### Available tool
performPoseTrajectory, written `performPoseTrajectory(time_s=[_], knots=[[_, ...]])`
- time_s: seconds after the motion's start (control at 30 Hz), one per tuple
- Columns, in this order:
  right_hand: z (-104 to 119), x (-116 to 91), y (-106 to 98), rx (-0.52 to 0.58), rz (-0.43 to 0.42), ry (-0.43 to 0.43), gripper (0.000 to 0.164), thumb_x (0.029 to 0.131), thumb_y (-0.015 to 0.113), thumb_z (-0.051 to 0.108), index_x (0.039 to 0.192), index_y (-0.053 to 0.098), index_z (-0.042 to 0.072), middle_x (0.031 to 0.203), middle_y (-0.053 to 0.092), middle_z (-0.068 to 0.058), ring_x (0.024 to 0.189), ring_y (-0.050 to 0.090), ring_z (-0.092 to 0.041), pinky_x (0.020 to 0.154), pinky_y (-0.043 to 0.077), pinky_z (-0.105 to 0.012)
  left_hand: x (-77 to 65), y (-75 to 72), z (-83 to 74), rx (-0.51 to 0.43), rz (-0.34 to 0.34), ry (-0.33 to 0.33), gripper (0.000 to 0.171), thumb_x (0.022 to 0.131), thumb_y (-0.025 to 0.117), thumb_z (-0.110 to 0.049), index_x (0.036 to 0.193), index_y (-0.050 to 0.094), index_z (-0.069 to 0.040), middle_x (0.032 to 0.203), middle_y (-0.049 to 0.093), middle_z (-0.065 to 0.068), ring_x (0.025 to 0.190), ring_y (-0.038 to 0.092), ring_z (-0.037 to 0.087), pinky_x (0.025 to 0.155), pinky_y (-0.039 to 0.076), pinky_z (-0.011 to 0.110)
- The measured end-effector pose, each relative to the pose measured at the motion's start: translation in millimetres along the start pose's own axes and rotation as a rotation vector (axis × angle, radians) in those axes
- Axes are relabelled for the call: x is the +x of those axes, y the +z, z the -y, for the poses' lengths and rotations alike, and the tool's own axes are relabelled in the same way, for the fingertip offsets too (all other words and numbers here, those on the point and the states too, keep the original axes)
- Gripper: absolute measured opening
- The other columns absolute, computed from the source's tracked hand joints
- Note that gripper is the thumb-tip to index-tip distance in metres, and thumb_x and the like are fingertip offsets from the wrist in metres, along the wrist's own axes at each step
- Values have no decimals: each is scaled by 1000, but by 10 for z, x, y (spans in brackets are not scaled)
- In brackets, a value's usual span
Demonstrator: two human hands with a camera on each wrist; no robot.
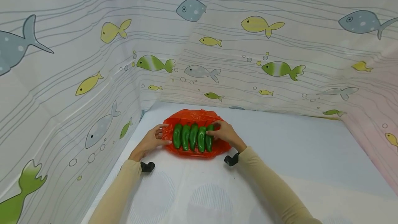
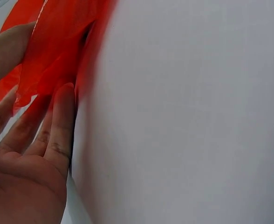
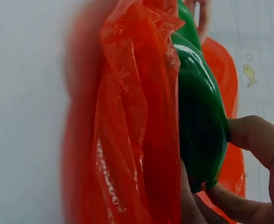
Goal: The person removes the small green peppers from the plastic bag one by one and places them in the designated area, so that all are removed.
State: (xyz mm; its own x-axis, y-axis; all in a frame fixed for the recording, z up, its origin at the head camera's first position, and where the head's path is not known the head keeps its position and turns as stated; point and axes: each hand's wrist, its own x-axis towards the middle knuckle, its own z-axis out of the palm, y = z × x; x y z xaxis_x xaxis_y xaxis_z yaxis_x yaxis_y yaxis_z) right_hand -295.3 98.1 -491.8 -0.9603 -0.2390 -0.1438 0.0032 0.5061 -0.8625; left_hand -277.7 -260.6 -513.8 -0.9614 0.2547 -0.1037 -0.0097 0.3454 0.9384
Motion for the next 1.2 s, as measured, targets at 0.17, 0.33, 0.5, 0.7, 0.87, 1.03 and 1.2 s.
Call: performPoseTrajectory(time_s=[0.17, 0.33, 0.5, 0.7, 0.87, 1.03, 1.2], knots=[[20, -17, -24, 26, 19, 10, 63, 90, 81, 34, 142, 58, 7, 130, 62, -13, 74, 73, -20, 107, 47, -49, -14, -4, -7, 15, -1, 15, 77, 86, 85, -10, 152, 45, -12, 140, 56, 23, 125, 57, 38, 96, 53, 40], [17, -28, -37, 87, 37, 1, 61, 89, 83, 30, 141, 59, 9, 135, 60, -14, 78, 75, -22, 108, 47, -51, -18, 3, 6, -15, 2, -7, 78, 84, 86, -11, 151, 45, -14, 141, 56, 23, 126, 56, 38, 95, 55, 39], [56, -73, -67, 146, 76, -37, 60, 88, 84, 27, 140, 61, 12, 138, 58, -13, 81, 76, -24, 113, 41, -52, -31, 4, 11, -13, -11, -12, 78, 84, 87, -10, 150, 47, -17, 141, 55, 20, 126, 56, 37, 95, 55, 38], [125, -113, -103, 170, 108, -95, 59, 87, 84, 27, 140, 62, 13, 136, 60, -11, 81, 76, -30, 118, 31, -56, -68, -2, -15, 13, -23, 21, 76, 86, 85, -9, 151, 45, -14, 143, 53, 22, 127, 55, 40, 98, 54, 41], [141, -154, -127, 165, 124, -107, 59, 86, 86, 30, 139, 63, 17, 138, 59, -9, 83, 76, -32, 117, 31, -59, -78, 24, -42, -6, -25, 9, 78, 85, 85, -9, 152, 45, -14, 147, 50, 20, 129, 53, 39, 98, 54, 39], [162, -223, -164, 147, 141, -116, 60, 85, 86, 34, 139, 63, 21, 140, 57, -7, 86, 75, -31, 117, 30, -61, -74, 32, -44, -7, -20, 18, 79, 85, 85, -8, 152, 44, -11, 147, 49, 22, 127, 54, 40, 92, 55, 34], [196, -304, -230, 154, 150, -132, 62, 86, 85, 35, 141, 62, 21, 142, 56, -6, 85, 76, -27, 116, 30, -62, -41, 32, -48, 25, -20, 11, 78, 85, 86, -12, 152, 44, -13, 145, 50, 22, 124, 56, 37, 90, 55, 32]])
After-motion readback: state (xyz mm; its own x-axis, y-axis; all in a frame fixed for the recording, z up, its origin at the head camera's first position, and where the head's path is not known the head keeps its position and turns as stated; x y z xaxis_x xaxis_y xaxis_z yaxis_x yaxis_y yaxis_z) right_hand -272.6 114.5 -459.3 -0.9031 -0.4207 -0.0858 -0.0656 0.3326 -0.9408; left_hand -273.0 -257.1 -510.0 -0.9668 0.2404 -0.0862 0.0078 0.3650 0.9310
